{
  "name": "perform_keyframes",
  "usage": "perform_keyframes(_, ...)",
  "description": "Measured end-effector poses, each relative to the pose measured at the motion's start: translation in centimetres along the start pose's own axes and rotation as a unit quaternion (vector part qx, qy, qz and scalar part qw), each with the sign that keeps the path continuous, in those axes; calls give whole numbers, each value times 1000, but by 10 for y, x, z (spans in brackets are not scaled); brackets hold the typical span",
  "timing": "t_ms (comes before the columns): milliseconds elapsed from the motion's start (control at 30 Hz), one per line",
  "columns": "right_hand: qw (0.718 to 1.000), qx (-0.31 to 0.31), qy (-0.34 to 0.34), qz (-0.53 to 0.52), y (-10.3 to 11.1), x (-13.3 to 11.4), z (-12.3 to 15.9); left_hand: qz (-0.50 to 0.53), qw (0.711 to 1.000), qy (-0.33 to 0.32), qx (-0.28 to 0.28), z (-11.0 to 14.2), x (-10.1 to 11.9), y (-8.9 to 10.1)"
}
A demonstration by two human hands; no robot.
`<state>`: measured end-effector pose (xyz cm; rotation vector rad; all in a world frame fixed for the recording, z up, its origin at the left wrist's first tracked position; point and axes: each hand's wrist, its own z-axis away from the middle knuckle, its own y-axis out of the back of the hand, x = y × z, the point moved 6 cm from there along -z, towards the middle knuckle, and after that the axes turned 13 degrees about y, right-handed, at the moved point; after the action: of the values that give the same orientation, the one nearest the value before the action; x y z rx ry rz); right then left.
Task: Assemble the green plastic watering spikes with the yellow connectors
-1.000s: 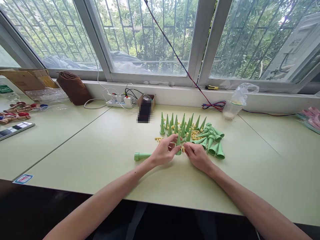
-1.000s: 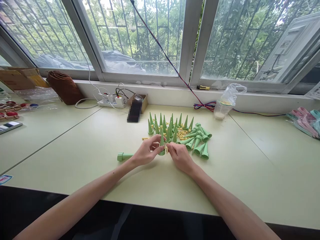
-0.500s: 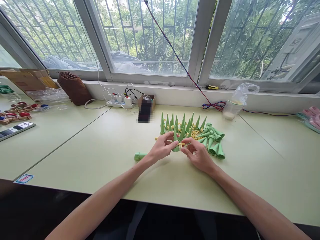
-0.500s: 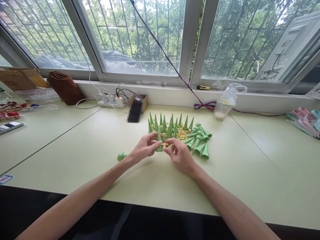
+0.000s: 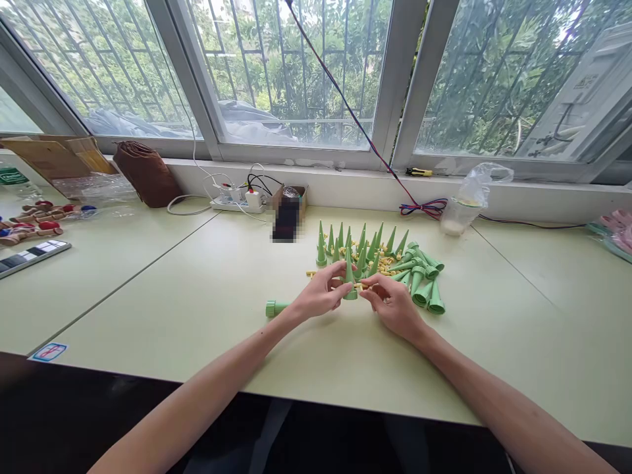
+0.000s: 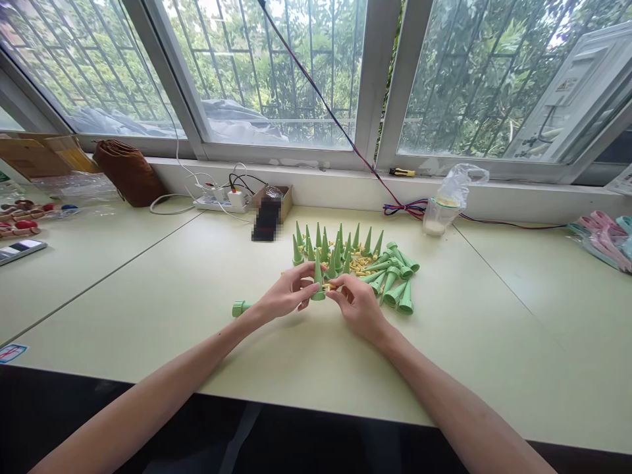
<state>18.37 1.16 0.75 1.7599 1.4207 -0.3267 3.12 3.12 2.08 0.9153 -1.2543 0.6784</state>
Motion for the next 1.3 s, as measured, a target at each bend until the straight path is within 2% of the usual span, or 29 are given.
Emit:
perform_keyframes(433, 1000, -10, -1, 18, 2, -2, -2, -96, 995, -40, 12, 4, 4, -11)
perform_keyframes(667, 998, -34, 11, 53, 1, -1, -2, -190, 979, -65, 36, 8, 4, -15)
perform_keyframes(900, 998, -39, 12, 55, -1, 0, -2, -242, 964, -102, 44, 11, 3, -18)
perform_keyframes(1067, 998, -27, -4, 54, 0, 0, -3, -182, 980, -62, 50, 7, 3, -13)
perform_keyframes(1300, 997, -36, 18, 73, 1, -7, -5, -26, 999, 22, -1, 3, 7, -5)
